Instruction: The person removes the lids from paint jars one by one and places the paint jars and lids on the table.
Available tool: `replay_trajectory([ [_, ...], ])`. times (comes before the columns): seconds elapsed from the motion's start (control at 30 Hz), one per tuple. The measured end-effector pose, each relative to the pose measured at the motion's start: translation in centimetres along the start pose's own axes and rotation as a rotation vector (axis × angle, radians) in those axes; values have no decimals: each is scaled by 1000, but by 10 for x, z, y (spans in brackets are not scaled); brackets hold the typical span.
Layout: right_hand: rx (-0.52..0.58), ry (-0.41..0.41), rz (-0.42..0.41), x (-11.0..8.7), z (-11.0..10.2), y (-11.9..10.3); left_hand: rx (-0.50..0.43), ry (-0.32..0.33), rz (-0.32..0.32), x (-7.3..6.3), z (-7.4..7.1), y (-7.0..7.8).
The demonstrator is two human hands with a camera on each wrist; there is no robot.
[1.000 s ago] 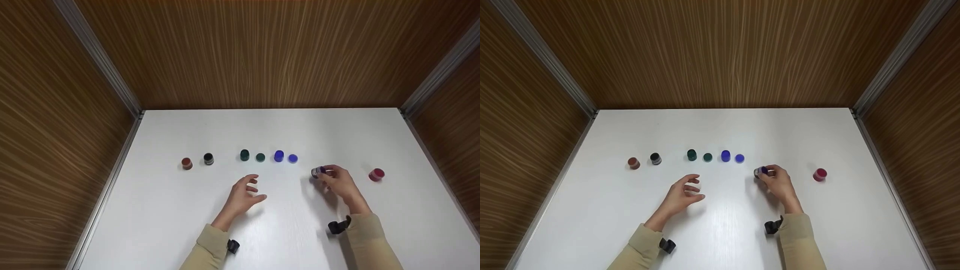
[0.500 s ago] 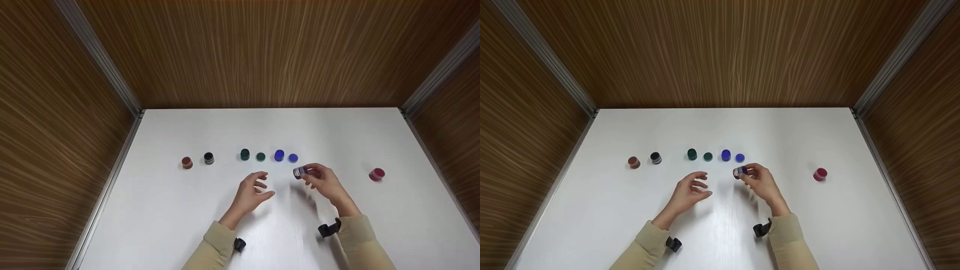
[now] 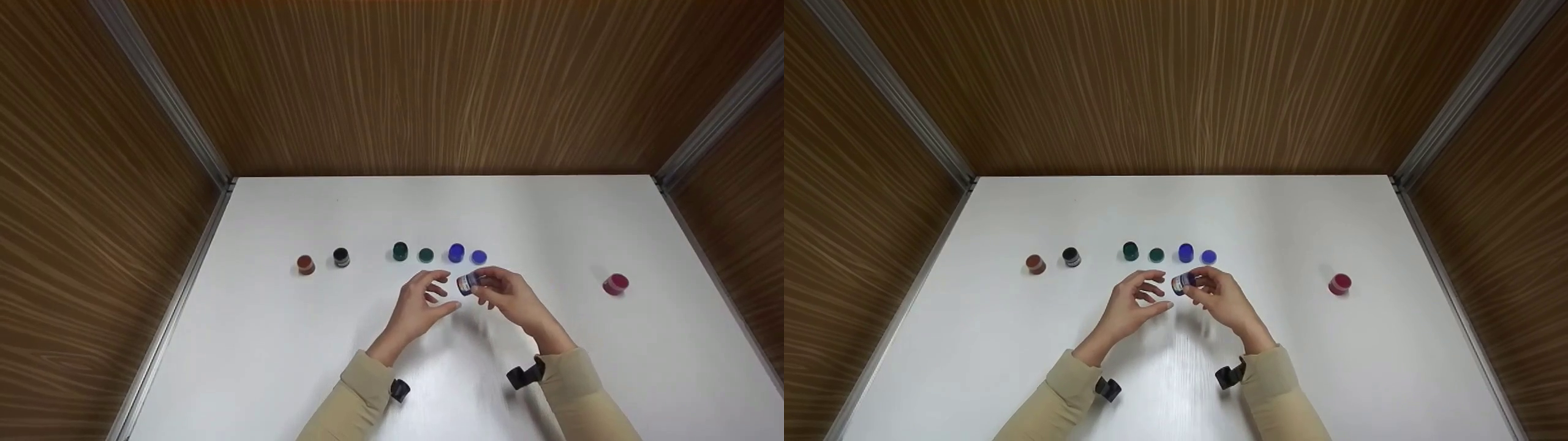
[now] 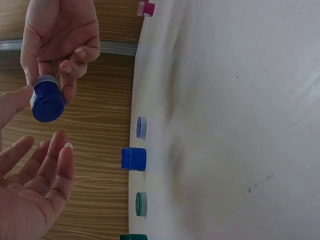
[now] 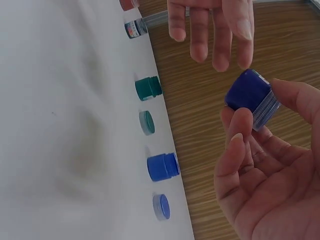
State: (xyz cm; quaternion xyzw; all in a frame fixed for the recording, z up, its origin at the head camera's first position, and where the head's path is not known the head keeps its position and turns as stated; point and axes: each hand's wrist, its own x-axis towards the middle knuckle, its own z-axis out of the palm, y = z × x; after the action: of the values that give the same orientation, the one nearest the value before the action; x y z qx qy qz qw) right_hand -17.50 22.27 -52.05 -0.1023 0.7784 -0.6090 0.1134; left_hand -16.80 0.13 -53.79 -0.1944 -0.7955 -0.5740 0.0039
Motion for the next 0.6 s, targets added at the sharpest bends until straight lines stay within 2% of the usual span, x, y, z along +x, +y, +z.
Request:
replay_trajectory([
  [0.47, 53, -66, -65, 3, 16, -9, 15, 43, 72, 5, 2, 0],
  [0.6, 32, -55, -70, 3, 17, -7, 23, 59, 88, 5, 1, 0],
])
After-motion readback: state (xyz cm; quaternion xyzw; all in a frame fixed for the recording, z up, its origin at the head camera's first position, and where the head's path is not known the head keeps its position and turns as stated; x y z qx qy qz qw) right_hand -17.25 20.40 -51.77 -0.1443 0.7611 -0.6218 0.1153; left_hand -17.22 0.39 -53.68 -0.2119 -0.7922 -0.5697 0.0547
